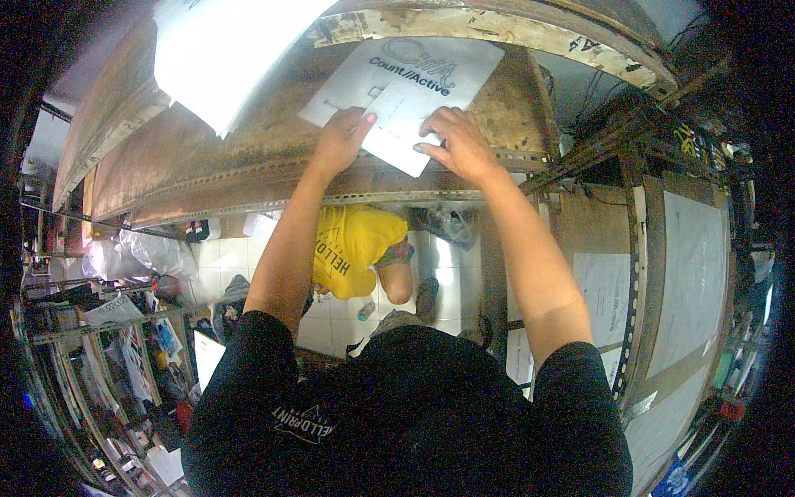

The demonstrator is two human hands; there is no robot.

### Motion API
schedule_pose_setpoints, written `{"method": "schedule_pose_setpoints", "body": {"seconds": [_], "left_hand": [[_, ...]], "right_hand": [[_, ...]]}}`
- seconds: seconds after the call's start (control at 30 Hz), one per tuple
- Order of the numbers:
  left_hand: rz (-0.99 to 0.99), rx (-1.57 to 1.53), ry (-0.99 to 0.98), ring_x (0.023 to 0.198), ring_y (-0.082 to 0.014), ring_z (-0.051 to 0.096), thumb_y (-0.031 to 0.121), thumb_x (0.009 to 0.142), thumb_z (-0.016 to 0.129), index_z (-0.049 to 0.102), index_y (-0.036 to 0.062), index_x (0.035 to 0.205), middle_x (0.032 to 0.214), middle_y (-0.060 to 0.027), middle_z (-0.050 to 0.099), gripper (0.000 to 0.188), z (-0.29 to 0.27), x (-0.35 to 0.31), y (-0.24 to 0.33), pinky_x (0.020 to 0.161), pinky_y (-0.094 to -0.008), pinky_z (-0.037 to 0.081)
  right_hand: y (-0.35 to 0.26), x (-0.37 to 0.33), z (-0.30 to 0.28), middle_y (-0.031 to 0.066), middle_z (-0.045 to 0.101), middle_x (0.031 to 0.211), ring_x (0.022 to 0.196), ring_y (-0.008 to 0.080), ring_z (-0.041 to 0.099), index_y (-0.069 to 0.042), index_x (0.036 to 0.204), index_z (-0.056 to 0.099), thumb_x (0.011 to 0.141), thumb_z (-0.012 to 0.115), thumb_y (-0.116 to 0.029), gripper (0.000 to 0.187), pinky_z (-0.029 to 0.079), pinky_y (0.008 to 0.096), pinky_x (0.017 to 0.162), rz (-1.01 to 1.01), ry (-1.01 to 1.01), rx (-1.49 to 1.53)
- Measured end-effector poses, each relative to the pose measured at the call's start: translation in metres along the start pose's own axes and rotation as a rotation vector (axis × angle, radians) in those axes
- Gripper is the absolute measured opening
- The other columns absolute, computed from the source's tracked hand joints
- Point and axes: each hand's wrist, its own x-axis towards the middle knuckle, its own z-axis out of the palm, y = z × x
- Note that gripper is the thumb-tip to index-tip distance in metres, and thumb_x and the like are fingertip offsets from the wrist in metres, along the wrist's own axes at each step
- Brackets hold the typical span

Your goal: The person takes printed plastic bags from a stack, places them on a table, uses a marker to label them, and then places the finished bags on a shelf.

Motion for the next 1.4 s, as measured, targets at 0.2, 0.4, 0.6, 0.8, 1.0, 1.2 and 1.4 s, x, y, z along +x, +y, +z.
{"method": "schedule_pose_setpoints", "body": {"seconds": [0.2, 0.4, 0.6, 0.8, 1.0, 1.2, 1.4], "left_hand": [[0.009, -0.013, -0.042, 0.099, -0.0389, 0.06, 0.04, 0.1, 0.055, 0.07, 0.0006, 0.097, 0.102, -0.017, 0.069, 0.043, -0.001, 0.003, -0.004, 0.096, -0.0449, 0.045], [0.122, 0.03, -0.011, 0.102, -0.0373, 0.061, 0.04, 0.095, 0.063, 0.071, 0.0009, 0.105, 0.107, -0.0155, 0.07, 0.041, -0.004, -0.004, 0.002, 0.094, -0.0443, 0.046], [0.072, -0.014, 0.05, 0.095, -0.0407, 0.059, 0.036, 0.1, 0.055, 0.068, -0.0013, 0.096, 0.096, -0.0182, 0.067, 0.04, 0.005, 0.001, -0.011, 0.089, -0.0474, 0.046], [-0.006, 0.015, 0.002, 0.092, -0.0415, 0.058, 0.037, 0.103, 0.049, 0.066, -0.0021, 0.092, 0.092, -0.0197, 0.066, 0.044, 0.002, 0.003, -0.004, 0.087, -0.0487, 0.045], [0.014, 0.026, 0.01, 0.093, -0.0415, 0.058, 0.039, 0.103, 0.047, 0.066, -0.0024, 0.091, 0.093, -0.0203, 0.066, 0.047, 0.003, 0.002, -0.007, 0.089, -0.049, 0.044], [0.002, 0.021, -0.027, 0.098, -0.0409, 0.059, 0.042, 0.102, 0.048, 0.068, -0.0011, 0.097, 0.098, -0.0202, 0.067, 0.048, 0.002, 0.002, -0.007, 0.091, -0.0478, 0.045], [0.087, 0.011, -0.031, 0.101, -0.0394, 0.06, 0.045, 0.101, 0.05, 0.07, 0.0005, 0.104, 0.104, -0.0192, 0.068, 0.049, -0.003, -0.001, 0.001, 0.093, -0.0455, 0.045]], "right_hand": [[0.011, 0.008, 0.008, 0.012, 0.065, 0.093, 0.093, 0.0329, 0.06, -0.005, 0.089, 0.067, 0.088, 0.071, -0.029, 0.024, 0.043, 0.0442, 0.088, 0.035, -0.007, 0.07], [0.001, 0.032, 0.007, 0.0152, 0.067, 0.092, 0.091, 0.0342, 0.061, -0.002, 0.089, 0.068, 0.089, 0.068, -0.023, 0.021, 0.045, 0.0439, 0.087, 0.235, 0.116, 0.205], [-0.005, 0.022, 0.009, 0.0139, 0.065, 0.1, 0.099, 0.0345, 0.058, -0.005, 0.094, 0.067, 0.085, 0.073, -0.021, 0.02, 0.045, 0.0454, 0.088, 0.118, 0.418, 0.088], [-0.004, -0.009, 0.0, 0.0124, 0.064, 0.1, 0.101, 0.0338, 0.058, -0.008, 0.096, 0.066, 0.082, 0.076, -0.028, 0.026, 0.044, 0.0448, 0.091, 0.025, 0.08, -0.023], [-0.002, -0.002, 0.0, 0.0113, 0.064, 0.101, 0.103, 0.0331, 0.058, -0.008, 0.093, 0.066, 0.085, 0.072, -0.031, 0.025, 0.043, 0.045, 0.094, 0.04, -0.041, -0.014], [0.008, 0.001, 0.006, 0.014, 0.065, 0.097, 0.096, 0.0358, 0.06, -0.003, 0.092, 0.065, 0.088, 0.069, -0.025, 0.023, 0.046, 0.0447, 0.086, 0.044, -0.016, 0.059], [0.001, 0.026, 0.006, 0.0171, 0.062, 0.091, 0.086, 0.0354, 0.06, 0.002, 0.091, 0.064, 0.092, 0.067, -0.017, 0.02, 0.047, 0.0409, 0.078, 0.164, 0.148, 0.139]]}}
